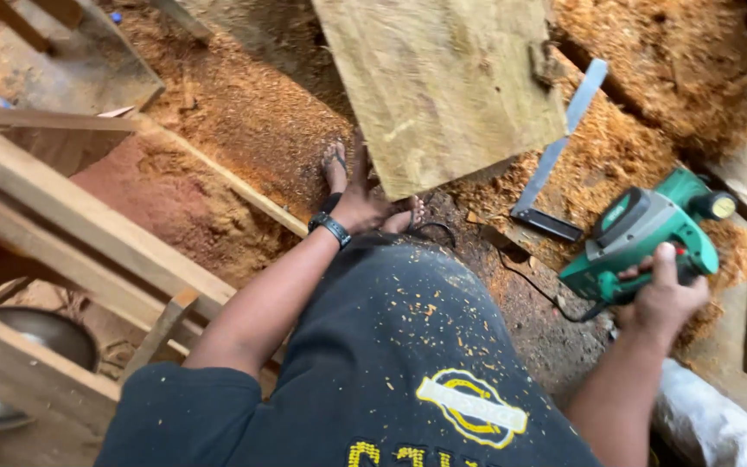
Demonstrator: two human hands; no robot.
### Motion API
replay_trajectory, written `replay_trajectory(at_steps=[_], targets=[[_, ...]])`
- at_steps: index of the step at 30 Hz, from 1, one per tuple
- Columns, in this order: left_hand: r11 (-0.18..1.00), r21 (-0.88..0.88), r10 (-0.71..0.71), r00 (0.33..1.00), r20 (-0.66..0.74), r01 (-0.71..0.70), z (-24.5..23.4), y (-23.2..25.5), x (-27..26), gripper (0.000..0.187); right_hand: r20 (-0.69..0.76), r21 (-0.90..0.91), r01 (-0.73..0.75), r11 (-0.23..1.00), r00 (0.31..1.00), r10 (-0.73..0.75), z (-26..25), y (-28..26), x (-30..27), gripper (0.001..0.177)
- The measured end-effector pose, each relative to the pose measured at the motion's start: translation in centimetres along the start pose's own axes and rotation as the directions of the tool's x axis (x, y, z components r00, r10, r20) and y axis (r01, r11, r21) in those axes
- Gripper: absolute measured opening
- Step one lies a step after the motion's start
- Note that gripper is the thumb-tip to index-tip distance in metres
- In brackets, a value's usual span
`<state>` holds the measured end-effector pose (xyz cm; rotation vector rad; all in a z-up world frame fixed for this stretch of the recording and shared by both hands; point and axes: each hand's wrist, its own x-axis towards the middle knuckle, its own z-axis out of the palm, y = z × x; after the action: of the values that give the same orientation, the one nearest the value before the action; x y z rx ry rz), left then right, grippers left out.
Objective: Planing, measuring, and cleaning wooden boards in a workshop environment.
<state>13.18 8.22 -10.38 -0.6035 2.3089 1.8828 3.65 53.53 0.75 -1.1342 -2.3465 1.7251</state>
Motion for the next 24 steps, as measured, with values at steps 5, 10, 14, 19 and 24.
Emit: replay_trajectory(at_steps=[5,10,14,19,24], targets=[[0.922,0.246,-0.314,0.949,0.023,0.299,-8.3,3.4,-3.6,0.127,0.157,-0.111,0.306,0.945,0.945,-0.287,0.0,-4.6,-6.9,0.022],[0.734,0.324,-0.642,0.765,0.045,0.597,-11.0,-4.7,-8.8,0.099,0.271,-0.141,0.566,0.812,0.811,-0.518,1.6,-8.0,-16.2,0.025],[0.603,0.045,-0.79,0.588,0.175,0.797,-10.1,-13.7,-10.7,0.112,0.357,-0.171,0.61,0.774,0.77,-0.529,6.4,-11.0,-20.4,0.022],[0.683,0.127,-0.726,0.649,0.227,0.719,-13.5,-13.4,-9.5,0.097,0.526,-0.269,0.632,0.727,0.729,-0.439,13.7,-13.1,-24.0,0.024],[0.665,0.164,-0.743,0.624,0.243,0.728,-17.7,-13.3,-9.4,0.093,0.641,-0.434,0.741,0.512,0.653,-0.402,20.0,-13.1,-25.7,0.034]])
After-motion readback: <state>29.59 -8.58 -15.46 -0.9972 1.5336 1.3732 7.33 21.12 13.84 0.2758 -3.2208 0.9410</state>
